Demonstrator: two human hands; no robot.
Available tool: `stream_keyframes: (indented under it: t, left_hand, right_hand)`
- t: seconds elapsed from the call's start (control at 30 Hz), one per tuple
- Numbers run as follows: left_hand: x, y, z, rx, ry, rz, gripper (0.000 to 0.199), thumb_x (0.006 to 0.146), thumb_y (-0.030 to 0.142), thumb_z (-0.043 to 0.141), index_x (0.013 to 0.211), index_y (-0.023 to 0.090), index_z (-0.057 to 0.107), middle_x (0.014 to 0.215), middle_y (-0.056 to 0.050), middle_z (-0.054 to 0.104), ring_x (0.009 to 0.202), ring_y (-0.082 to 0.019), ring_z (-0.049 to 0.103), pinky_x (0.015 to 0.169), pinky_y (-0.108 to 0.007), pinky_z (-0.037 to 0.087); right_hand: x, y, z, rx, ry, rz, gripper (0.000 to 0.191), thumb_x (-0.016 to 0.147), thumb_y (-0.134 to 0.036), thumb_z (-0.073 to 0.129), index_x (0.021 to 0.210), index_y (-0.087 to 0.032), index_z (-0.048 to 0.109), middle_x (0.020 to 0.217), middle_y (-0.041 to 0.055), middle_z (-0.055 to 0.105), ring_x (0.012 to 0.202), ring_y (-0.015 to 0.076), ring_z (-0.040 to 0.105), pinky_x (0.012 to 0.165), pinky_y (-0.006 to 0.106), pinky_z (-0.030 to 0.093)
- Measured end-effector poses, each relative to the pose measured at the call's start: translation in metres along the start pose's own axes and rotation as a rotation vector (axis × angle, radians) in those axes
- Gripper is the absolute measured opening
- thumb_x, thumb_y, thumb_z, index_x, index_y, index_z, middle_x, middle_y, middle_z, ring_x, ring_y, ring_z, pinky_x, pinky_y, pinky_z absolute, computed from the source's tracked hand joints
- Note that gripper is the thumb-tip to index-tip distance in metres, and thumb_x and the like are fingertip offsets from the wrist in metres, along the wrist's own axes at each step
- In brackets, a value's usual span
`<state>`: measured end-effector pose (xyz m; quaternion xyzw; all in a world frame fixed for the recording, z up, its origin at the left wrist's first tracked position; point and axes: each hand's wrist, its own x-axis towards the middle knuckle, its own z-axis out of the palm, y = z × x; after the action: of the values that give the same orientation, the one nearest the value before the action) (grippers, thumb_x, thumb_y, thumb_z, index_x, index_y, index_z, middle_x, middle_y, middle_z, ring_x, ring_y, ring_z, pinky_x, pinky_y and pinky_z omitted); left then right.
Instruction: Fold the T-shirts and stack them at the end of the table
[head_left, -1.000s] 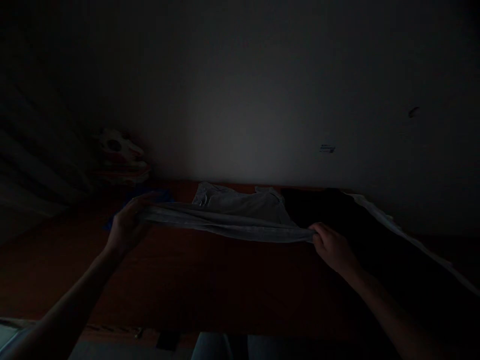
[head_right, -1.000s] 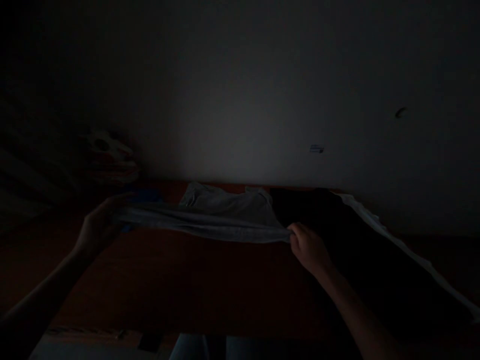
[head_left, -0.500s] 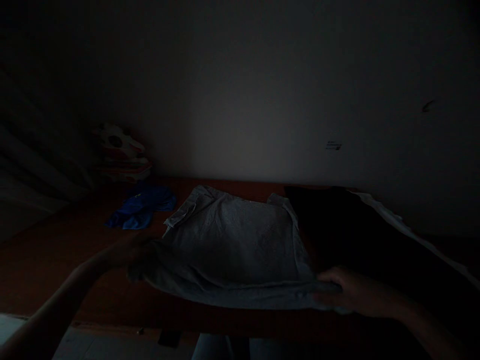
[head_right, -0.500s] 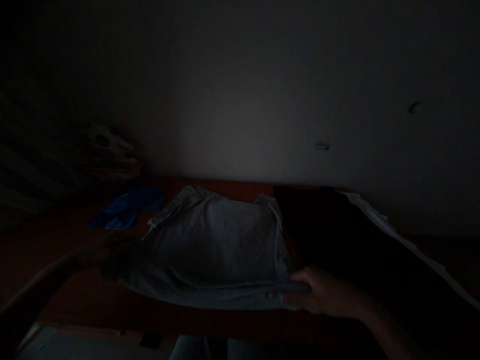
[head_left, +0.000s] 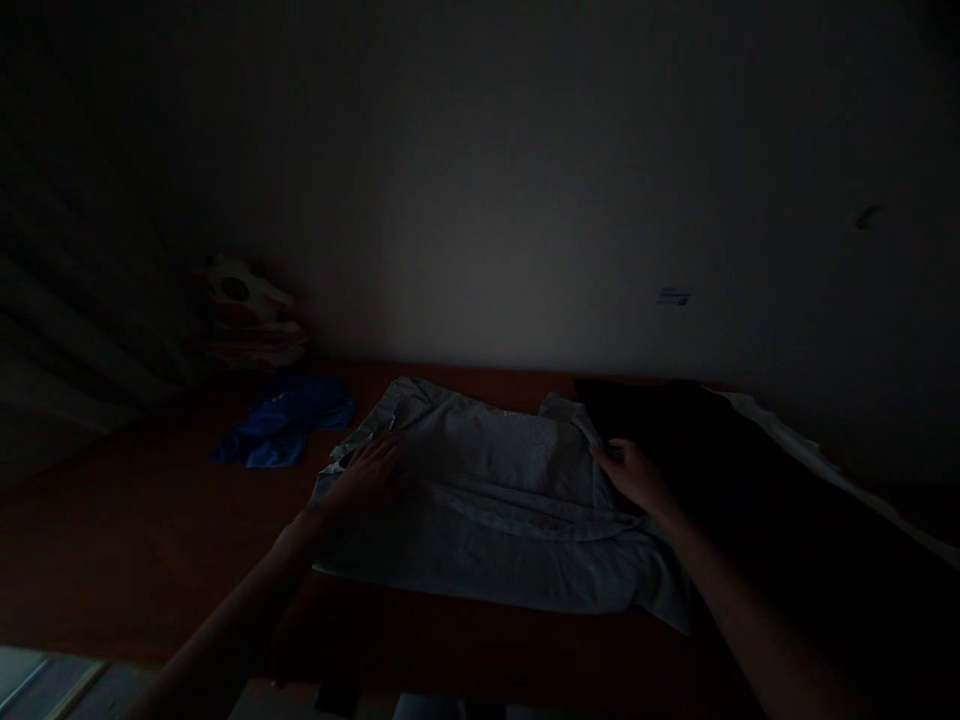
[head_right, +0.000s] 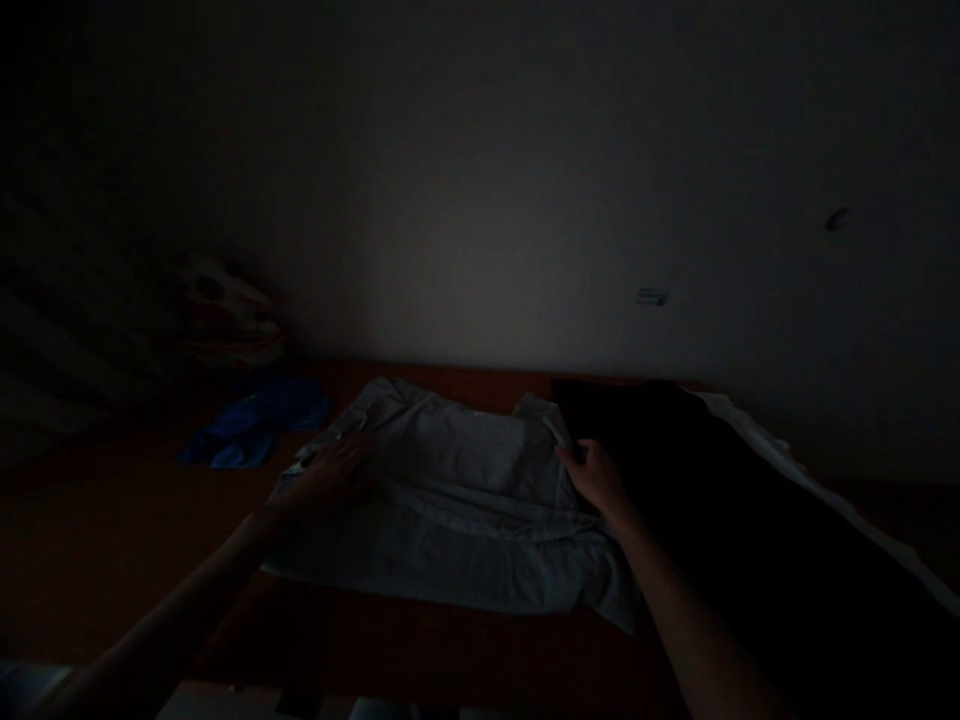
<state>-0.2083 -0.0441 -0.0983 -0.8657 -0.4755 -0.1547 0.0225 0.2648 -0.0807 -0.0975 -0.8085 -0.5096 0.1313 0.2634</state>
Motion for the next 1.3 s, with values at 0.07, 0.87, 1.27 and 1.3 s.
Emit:
stream_keyframes:
  t: [0.07, 0.87, 1.27, 1.3]
  left_hand:
    - [-0.002, 0.001, 0.015, -0.015, -0.008, 0.042, 0.053, 0.102, 0.049, 0.045, 0.146, 0.022, 0.054, 0.153, -0.011, 0.055, 0.144, -0.03, 0.048, 0.12, -0.052, 0.037]
    - [0.047, -0.029, -0.023, 0.175, -0.02, -0.417, 0.063, 0.094, 0.054, 0.051, 0.141, 0.013, 0.054, 0.142, -0.022, 0.06, 0.13, -0.039, 0.057, 0.105, -0.05, 0.048]
    - [0.042, -0.071, -0.061, -0.1, 0.208, -0.703, 0.048, 0.099, 0.044, 0.03, 0.113, 0.013, 0.064, 0.101, -0.014, 0.075, 0.093, -0.031, 0.072, 0.074, -0.038, 0.054]
    - [0.03, -0.083, -0.069, -0.129, 0.243, -0.701, 0.051, 0.099, 0.047, 0.027, 0.106, 0.014, 0.065, 0.093, -0.012, 0.074, 0.086, -0.03, 0.071, 0.069, -0.038, 0.054]
  right_hand:
    - [0.013, -0.007, 0.006, -0.013, 0.014, 0.035, 0.055, 0.093, -0.055, 0.057, 0.129, -0.013, 0.061, 0.128, 0.0202, 0.07, 0.119, 0.0296, 0.068, 0.099, 0.034, 0.052]
    - [0.054, 0.005, -0.024, 0.489, -0.14, 0.133, 0.031, 0.081, -0.048, 0.049, 0.067, -0.023, 0.063, 0.059, 0.0049, 0.068, 0.063, 0.0224, 0.07, 0.06, 0.032, 0.055]
    - [0.044, -0.002, -0.034, 0.635, 0.008, -0.017, 0.044, 0.081, -0.054, 0.058, 0.105, -0.021, 0.071, 0.087, 0.0063, 0.078, 0.093, 0.0273, 0.074, 0.078, 0.036, 0.059]
    - [0.039, 0.003, -0.04, 0.608, 0.029, -0.066, 0.043, 0.081, -0.054, 0.056, 0.106, -0.023, 0.072, 0.088, 0.0067, 0.078, 0.095, 0.0282, 0.074, 0.08, 0.037, 0.059]
